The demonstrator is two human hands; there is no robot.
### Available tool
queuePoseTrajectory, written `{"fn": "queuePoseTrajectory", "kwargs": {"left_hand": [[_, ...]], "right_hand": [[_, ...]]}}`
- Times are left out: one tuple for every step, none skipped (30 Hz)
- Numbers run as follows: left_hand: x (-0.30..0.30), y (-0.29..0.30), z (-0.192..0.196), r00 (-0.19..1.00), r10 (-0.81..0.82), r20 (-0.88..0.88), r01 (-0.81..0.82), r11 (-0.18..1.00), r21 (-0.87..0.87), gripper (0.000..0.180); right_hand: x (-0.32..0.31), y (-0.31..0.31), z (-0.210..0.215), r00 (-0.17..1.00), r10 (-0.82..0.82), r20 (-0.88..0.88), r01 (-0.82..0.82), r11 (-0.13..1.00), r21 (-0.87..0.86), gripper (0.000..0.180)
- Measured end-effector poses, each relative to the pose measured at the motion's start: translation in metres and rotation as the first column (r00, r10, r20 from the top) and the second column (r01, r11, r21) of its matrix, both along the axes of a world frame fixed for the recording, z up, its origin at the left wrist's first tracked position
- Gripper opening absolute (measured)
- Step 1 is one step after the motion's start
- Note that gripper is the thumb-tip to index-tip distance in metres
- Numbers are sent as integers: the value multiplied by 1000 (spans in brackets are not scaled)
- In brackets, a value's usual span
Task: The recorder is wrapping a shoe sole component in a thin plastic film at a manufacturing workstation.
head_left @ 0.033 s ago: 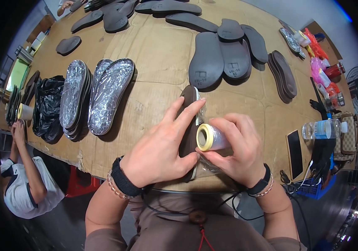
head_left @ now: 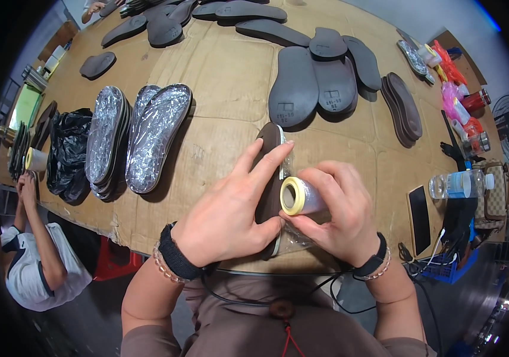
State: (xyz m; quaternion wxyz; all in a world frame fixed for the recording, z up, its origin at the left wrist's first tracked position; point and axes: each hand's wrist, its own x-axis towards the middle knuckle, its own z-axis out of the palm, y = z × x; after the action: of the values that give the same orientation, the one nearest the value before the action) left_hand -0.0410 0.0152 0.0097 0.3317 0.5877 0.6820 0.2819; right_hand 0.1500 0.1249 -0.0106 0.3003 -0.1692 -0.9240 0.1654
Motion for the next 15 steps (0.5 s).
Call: {"fn": "queuePoseTrajectory", "kwargs": {"left_hand": [[0, 2, 4, 1000, 1, 26, 2, 995, -102, 95], [0, 2, 2, 1000, -2, 25, 4, 995, -100, 95], [1, 1, -4, 1000, -5, -20, 5, 999, -39, 95], [1, 1, -6, 998, -6, -64, 8, 1000, 22, 95], [0, 1, -4, 998, -8, -63, 9, 1000, 21, 95], [-1, 1, 0, 1000, -3, -21, 2, 999, -32, 96], [-2, 1, 1, 1000, 5, 20, -3, 996, -87, 96], [-2, -1, -1, 1000, 10, 21, -8, 996, -88, 96], [-3, -3, -7, 1000, 0, -16, 0, 1000, -14, 97], [-3, -5, -10, 999, -7, -54, 10, 998, 58, 98], [-4, -5, -9, 999, -3, -52, 6, 998, 58, 98], [-4, -4, -8, 999, -8, -54, 10, 999, 47, 100], [-4, -4, -8, 998, -12, -57, 14, 999, 36, 102], [-4, -4, -8, 998, -9, -55, 11, 999, 34, 102], [-4, -3, -8, 998, -11, -57, 13, 999, 34, 103]], "right_hand": [[0, 3, 1, 999, 29, 39, -29, 1000, -12, 56], [1, 5, 2, 999, 27, 37, -27, 1000, -10, 56], [1, 7, 4, 989, 69, 128, -59, 995, -85, 56], [2, 8, 6, 970, 117, 215, -83, 983, -163, 56], [1, 10, 9, 970, 116, 216, -81, 983, -163, 56], [0, 12, 13, 962, 159, 221, -128, 981, -148, 56], [-1, 15, 15, 952, 203, 228, -176, 975, -134, 56], [-2, 16, 14, 951, 208, 228, -180, 974, -135, 56], [-2, 18, 13, 954, 237, 185, -204, 962, -180, 56], [-2, 20, 12, 954, 264, 140, -229, 947, -225, 56], [-2, 22, 12, 968, 238, 82, -222, 961, -164, 53], [-3, 23, 8, 967, 241, 84, -225, 960, -166, 53], [-3, 23, 1, 986, 163, -23, -165, 979, -119, 53], [-3, 23, -4, 987, 87, -133, -98, 992, -79, 53], [-2, 22, -7, 988, 38, -147, -47, 997, -56, 59]]}}
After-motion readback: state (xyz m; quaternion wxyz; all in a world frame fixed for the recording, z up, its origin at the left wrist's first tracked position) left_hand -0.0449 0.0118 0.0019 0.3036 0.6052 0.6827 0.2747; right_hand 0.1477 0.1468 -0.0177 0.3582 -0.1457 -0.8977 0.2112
